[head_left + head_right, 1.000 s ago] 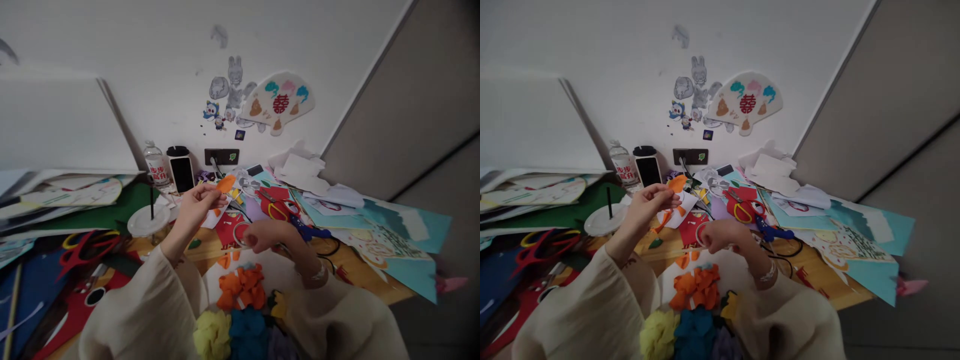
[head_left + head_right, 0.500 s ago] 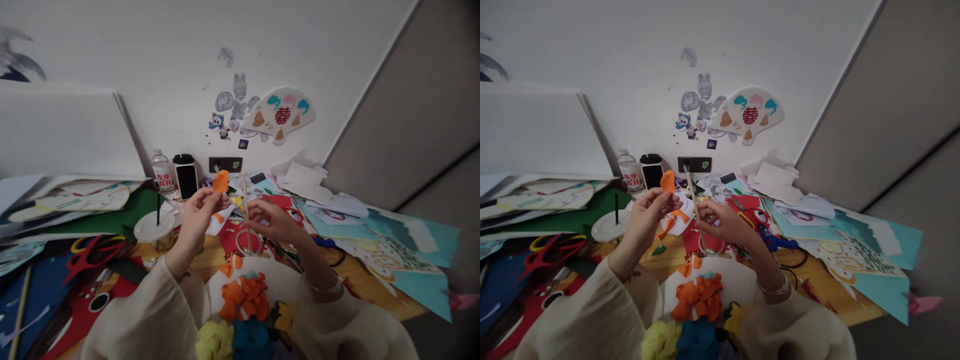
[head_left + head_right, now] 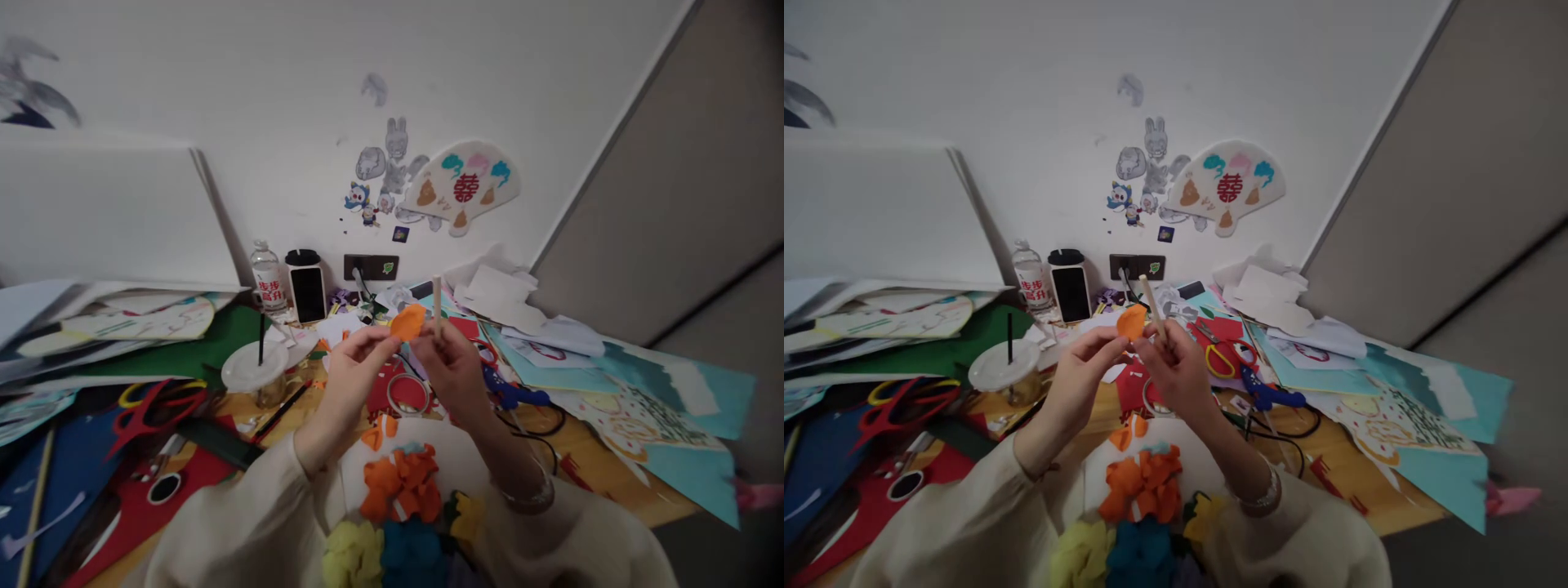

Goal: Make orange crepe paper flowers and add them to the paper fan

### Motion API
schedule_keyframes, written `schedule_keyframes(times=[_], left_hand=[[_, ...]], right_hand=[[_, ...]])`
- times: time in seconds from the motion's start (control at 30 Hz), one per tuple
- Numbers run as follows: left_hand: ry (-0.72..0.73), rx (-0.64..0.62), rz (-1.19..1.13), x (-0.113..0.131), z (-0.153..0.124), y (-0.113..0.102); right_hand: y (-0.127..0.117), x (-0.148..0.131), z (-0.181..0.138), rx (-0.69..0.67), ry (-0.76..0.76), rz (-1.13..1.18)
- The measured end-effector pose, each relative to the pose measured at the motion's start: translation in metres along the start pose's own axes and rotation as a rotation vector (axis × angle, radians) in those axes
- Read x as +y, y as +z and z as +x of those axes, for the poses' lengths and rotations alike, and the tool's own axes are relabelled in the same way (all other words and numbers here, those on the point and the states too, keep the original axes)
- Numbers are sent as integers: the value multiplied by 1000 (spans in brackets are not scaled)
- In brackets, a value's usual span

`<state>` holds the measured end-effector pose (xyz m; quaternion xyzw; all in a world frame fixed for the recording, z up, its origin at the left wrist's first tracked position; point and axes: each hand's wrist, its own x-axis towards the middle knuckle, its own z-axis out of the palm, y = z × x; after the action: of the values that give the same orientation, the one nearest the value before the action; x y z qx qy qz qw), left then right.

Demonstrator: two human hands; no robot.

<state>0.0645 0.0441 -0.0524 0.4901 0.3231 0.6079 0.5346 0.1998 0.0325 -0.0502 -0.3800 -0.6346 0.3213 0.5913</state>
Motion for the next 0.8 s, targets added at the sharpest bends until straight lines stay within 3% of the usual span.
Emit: schedule_keyframes(times=[0.13, 0.43, 0.53, 0.67, 0.8], left_hand=[[-28, -147, 64, 3, 0, -3], [-18, -260, 290, 23, 4, -10], [-18, -201, 297, 17, 5, -11], [-33, -49, 111, 14, 8, -16], [-40, 30, -72, 19, 11, -19]], right_hand=[[-13, -4, 4, 22, -19, -114], [-28, -12, 5, -231, -58, -413], [-27, -18, 3, -228, -73, -464], [-25, -24, -1, -176, -107, -505], [-22, -23, -3, -257, -119, -518]])
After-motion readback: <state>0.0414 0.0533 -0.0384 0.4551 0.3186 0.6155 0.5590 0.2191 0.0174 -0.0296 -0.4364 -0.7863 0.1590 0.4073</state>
